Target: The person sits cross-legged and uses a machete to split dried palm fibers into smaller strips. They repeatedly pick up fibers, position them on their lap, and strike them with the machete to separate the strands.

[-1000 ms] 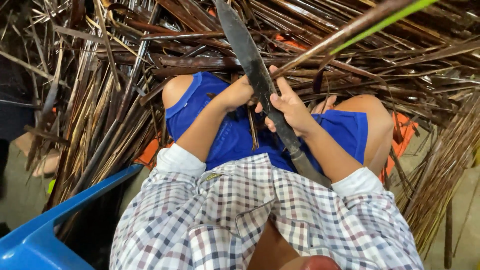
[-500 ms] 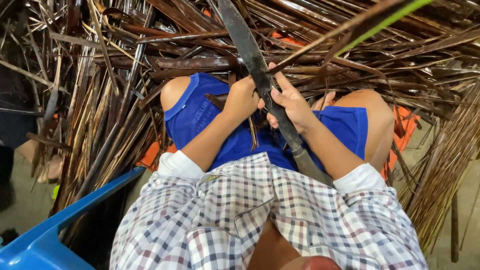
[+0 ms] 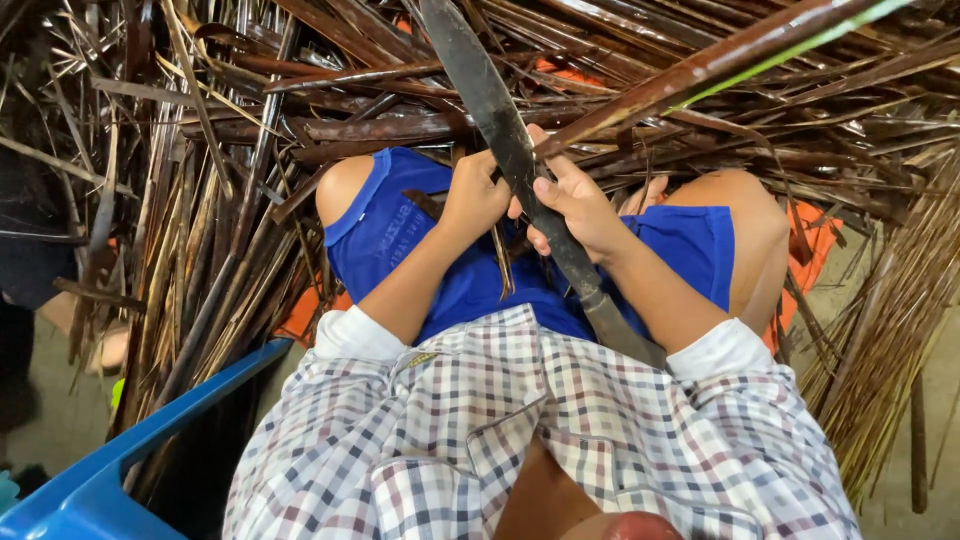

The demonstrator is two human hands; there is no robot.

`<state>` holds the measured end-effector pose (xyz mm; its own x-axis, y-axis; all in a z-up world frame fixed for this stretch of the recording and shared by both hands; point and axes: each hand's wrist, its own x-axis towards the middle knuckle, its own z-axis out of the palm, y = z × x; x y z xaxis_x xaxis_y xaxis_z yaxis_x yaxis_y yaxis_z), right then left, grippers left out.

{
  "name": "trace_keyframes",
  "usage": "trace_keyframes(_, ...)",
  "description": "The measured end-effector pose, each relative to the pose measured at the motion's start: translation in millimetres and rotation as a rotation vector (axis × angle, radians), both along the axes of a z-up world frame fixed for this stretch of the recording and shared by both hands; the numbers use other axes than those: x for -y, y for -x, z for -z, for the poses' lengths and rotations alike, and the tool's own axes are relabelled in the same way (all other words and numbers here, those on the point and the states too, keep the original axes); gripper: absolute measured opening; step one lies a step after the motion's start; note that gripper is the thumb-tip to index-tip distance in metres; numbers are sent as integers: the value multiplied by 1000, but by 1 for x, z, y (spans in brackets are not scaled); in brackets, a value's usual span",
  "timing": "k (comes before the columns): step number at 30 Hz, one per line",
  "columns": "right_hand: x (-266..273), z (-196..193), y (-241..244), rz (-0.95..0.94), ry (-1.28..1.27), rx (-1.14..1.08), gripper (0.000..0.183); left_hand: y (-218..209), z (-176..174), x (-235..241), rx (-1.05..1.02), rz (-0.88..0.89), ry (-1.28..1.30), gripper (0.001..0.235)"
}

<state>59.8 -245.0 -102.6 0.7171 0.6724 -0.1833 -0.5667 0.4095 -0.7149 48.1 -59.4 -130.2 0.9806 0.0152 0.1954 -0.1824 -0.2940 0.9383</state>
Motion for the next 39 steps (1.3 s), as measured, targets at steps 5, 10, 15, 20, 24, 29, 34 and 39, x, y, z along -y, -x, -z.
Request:
trace_keyframes(5,1,-8,2,3,-4,35,55,4,-3,6,6,-40,111,21)
trace_keyframes(10,-1,-14,4,14,30,68,57,17,-66,24,-104,-96,208,13)
trace_keyframes(15,1,-21,6,-3,26,87,59,16,-19,21,-139,-117,243,15)
trace_keyframes(20,1,-22,5,24,66,137,57,21,-32,24,-127,-129,173,13)
trace_keyframes(24,1,-20,6,32,67,156,56,23,-20,20,-140,-134,136,13)
trace_keyframes(29,2,-27,4,64,51,197,58,22,32,5,-79,-136,22,16)
trace_keyframes(34,29,-7,-23,183,85,167,50,42,-18,-3,-43,-93,-61,17)
trace_keyframes(39,44,-2,-33,298,105,163,47,53,-27,-22,-33,-79,-172,16)
